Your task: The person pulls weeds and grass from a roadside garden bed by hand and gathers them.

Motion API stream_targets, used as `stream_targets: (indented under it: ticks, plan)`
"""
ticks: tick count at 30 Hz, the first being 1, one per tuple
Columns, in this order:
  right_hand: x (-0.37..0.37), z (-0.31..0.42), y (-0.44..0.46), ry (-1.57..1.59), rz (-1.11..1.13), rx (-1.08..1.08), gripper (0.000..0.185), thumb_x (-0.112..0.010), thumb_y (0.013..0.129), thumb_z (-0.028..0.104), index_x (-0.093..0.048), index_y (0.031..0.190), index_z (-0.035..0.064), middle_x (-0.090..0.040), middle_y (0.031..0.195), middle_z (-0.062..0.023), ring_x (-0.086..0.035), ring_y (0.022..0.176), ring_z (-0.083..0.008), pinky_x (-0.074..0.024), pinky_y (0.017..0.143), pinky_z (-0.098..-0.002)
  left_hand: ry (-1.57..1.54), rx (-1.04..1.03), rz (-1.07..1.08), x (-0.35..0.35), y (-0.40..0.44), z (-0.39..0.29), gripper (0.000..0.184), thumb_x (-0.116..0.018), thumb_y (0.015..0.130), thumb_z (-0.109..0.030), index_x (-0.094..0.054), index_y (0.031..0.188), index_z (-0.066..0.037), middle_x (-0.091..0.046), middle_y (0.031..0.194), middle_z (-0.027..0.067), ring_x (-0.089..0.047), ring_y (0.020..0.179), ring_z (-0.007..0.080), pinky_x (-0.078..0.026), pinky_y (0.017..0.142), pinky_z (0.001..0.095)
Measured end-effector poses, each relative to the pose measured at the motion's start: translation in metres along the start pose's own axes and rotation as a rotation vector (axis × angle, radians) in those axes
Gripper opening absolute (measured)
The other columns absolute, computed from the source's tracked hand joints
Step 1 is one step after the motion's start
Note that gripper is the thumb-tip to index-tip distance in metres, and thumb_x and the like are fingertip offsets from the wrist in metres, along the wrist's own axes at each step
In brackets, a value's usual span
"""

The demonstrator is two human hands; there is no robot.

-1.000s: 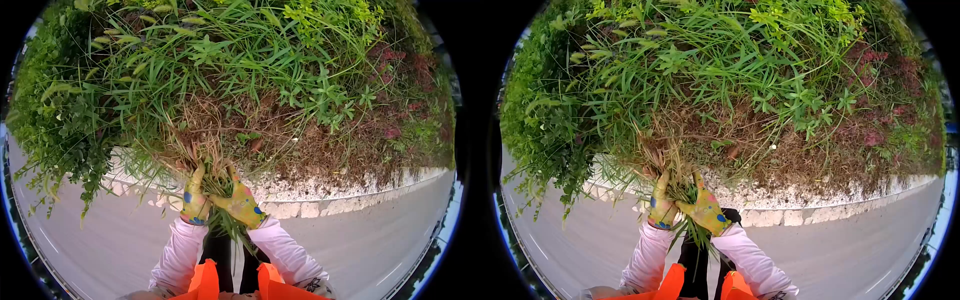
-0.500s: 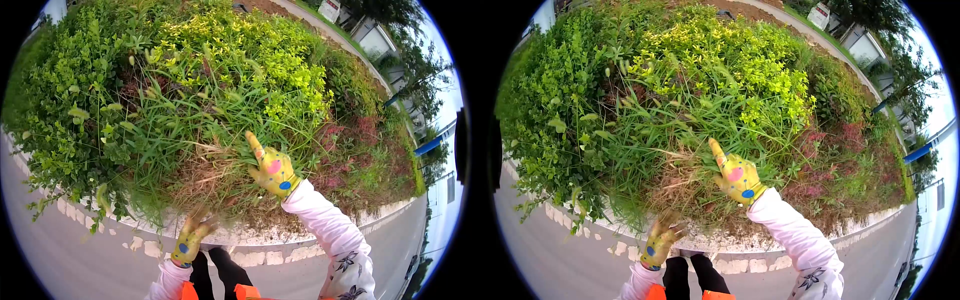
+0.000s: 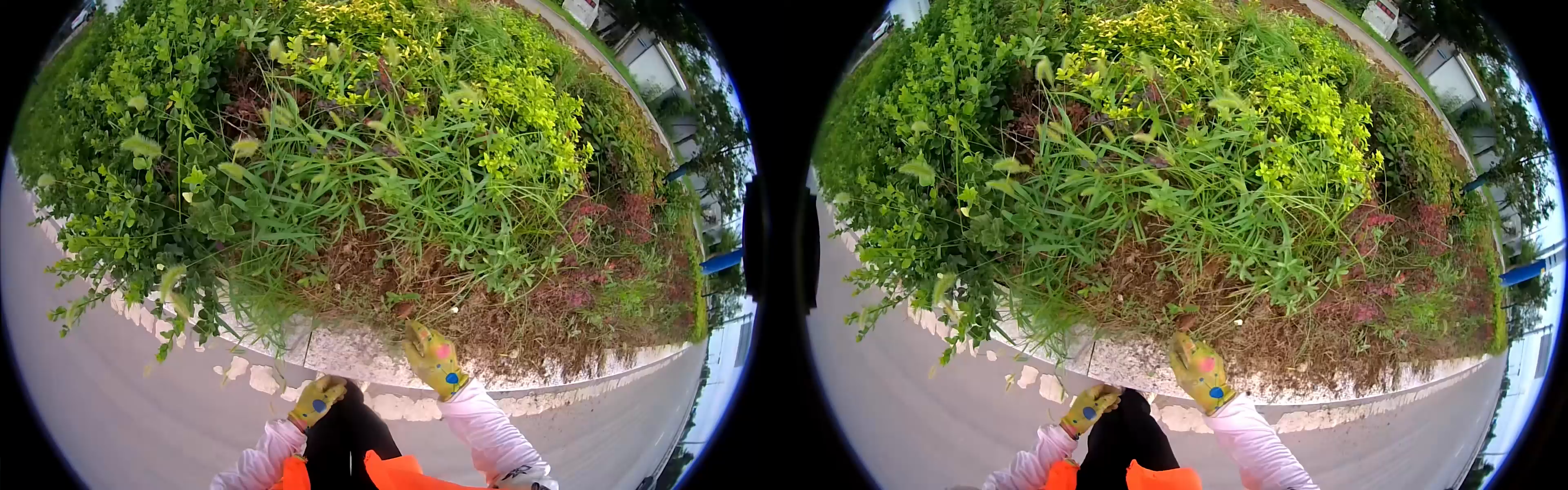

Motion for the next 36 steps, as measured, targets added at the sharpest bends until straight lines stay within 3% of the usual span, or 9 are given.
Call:
stream_targets:
  ticks: [5,10,12,17,23,24,29,33,36]
  plan:
    - [-0.195,-0.071,-0.201,0.299,0.472,-0.528,0.030,-0.058,0.083,0.023,-0.059,0.108,0.0073,-0.065,0.094,-0.0174,-0.063,0.086,-0.0332,-0.0498,0.075,-0.0388,0.903,-0.171,-0.160,0.002,0.030,0.021,0.022,-0.057,0.083,-0.024,-0.061,0.093,-0.005,-0.065,0.089,0.0149,-0.062,0.084,0.0323,-0.049,0.071,0.0407]
    - [-0.238,-0.114,-0.257,0.700,0.366,-0.843,0.028,-0.059,0.082,0.020,-0.063,0.102,0.0015,-0.066,0.092,-0.0165,-0.065,0.082,-0.0269,-0.0503,0.074,-0.0330,1.433,-0.090,-0.009,-0.019,0.072,0.074,0.034,-0.060,0.077,-0.029,-0.055,0.107,-0.012,-0.055,0.106,0.0107,-0.053,0.100,0.0310,-0.039,0.085,0.0456]
    - [-0.238,-0.148,-0.257,1.041,0.204,-1.140,0.027,-0.058,0.085,0.015,-0.061,0.102,-0.0066,-0.065,0.084,-0.0093,-0.062,0.076,-0.0141,-0.0508,0.070,-0.0260,1.468,-0.181,0.053,-0.025,0.097,0.088,0.039,-0.060,0.076,-0.027,-0.052,0.110,-0.010,-0.052,0.111,0.0103,-0.050,0.105,0.0308,-0.038,0.088,0.0470]
    - [-0.264,-0.185,-0.190,1.221,0.105,-1.203,0.026,-0.056,0.088,0.022,-0.062,0.102,0.0011,-0.065,0.085,-0.0061,-0.060,0.069,-0.0093,-0.0468,0.064,-0.0212,1.657,-0.596,-0.038,-0.023,0.151,0.044,0.044,-0.052,0.079,-0.019,-0.048,0.120,-0.003,-0.044,0.130,0.0186,-0.044,0.117,0.0356,-0.031,0.101,0.0472]
    - [-0.362,-0.156,-0.088,1.462,0.038,-1.307,0.029,-0.054,0.088,0.029,-0.063,0.103,0.0054,-0.066,0.090,-0.0062,-0.061,0.071,-0.0138,-0.0510,0.066,-0.0284,1.860,-0.480,-0.278,0.087,0.228,0.020,0.050,-0.063,0.074,-0.020,-0.049,0.119,-0.004,-0.050,0.121,0.0178,-0.051,0.108,0.0368,-0.042,0.090,0.0456]
    - [-0.378,-0.152,-0.073,1.466,0.003,-1.312,0.028,-0.056,0.086,0.031,-0.066,0.094,0.0058,-0.066,0.081,-0.0052,-0.059,0.061,-0.0141,-0.0500,0.057,-0.0278,1.846,-0.238,-0.167,0.110,0.243,0.034,0.044,-0.061,0.075,-0.020,-0.051,0.115,-0.004,-0.053,0.117,0.0179,-0.055,0.102,0.0374,-0.046,0.084,0.0451]
    - [-0.494,-0.196,-0.037,0.961,-0.185,-1.184,0.029,-0.060,0.083,0.034,-0.065,0.074,0.0061,-0.060,0.063,-0.0034,-0.055,0.051,-0.0165,-0.0466,0.049,-0.0285,1.769,0.143,0.047,0.130,0.242,0.035,0.026,-0.054,0.080,-0.028,-0.062,0.094,-0.007,-0.064,0.098,0.0188,-0.062,0.087,0.0348,-0.049,0.073,0.0444]
    - [-0.488,-0.192,-0.009,0.683,-0.187,-1.078,0.025,-0.062,0.079,0.029,-0.064,0.074,0.0041,-0.060,0.060,-0.0093,-0.058,0.054,-0.0216,-0.0474,0.053,-0.0327,1.561,-0.035,0.086,0.127,0.239,0.035,0.028,-0.052,0.081,-0.030,-0.063,0.090,-0.006,-0.064,0.090,0.0200,-0.062,0.086,0.0355,-0.048,0.074,0.0444]
    - [-0.463,-0.155,0.018,0.030,0.000,-0.528,0.021,-0.064,0.068,0.020,-0.063,0.081,0.0036,-0.061,0.070,-0.0222,-0.061,0.061,-0.0318,-0.0465,0.057,-0.0371,1.311,-0.178,0.115,0.124,0.233,0.034,0.027,-0.050,0.084,-0.026,-0.062,0.095,-0.005,-0.062,0.085,0.0209,-0.061,0.084,0.0355,-0.047,0.071,0.0438]
Point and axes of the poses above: each hand's wrist, its own y-axis towards the middle knuckle, its own x-axis out of the back of the hand, z = x × y, the point moved 9 cm from there along y, towards the middle knuckle
